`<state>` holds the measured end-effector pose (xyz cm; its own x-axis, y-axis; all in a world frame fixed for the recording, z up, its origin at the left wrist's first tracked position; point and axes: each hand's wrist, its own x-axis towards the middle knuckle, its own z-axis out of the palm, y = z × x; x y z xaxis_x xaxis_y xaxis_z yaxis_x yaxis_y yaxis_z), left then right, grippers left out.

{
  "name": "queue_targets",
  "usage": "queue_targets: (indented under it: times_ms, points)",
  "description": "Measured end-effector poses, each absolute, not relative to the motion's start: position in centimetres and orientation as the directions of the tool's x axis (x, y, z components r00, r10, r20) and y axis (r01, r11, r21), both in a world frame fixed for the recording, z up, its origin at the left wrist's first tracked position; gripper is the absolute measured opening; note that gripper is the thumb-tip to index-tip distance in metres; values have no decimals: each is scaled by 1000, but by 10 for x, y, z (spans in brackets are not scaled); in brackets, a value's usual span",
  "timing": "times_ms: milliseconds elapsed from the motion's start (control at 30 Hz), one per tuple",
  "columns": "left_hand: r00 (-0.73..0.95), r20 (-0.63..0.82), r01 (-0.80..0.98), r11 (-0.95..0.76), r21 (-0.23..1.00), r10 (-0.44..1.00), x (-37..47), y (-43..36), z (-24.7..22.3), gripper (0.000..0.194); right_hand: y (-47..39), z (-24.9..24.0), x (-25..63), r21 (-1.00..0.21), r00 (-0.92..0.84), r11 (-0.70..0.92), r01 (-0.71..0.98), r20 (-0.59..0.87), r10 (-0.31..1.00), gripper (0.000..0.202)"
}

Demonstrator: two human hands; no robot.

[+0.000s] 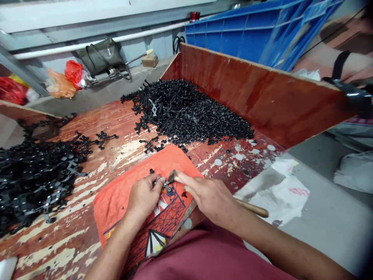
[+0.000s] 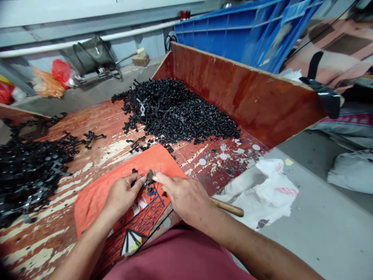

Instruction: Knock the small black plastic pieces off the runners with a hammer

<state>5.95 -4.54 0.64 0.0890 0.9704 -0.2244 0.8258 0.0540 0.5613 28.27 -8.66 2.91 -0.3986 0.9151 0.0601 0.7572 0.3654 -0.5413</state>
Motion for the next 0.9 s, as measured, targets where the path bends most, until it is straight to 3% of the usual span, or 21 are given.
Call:
queue_targets:
  times_ms: [133,300,433,633,900]
  points:
    - [83,-215,695,98,712,973,54,-46,1,39,-77,32,286,-711,-318,282,644,86,944,40]
    - [66,-203,587,126,800,977,51,-45,-3,41,-67,30,298,-719,-215,213,662,90,972,41]
    - [84,-209,666,101,740,974,55,-45,1,40,-70,21,299,-766,-219,200,610,79,972,46]
    - [60,-237,860,71,506,970,62,-48,7,35,-76,21,299,-752,-250,191,631,36,968,44]
    - [56,-221,871,60,488,974,63,-46,8,35,-79,37,302,-710,-333,264,653,44,942,45]
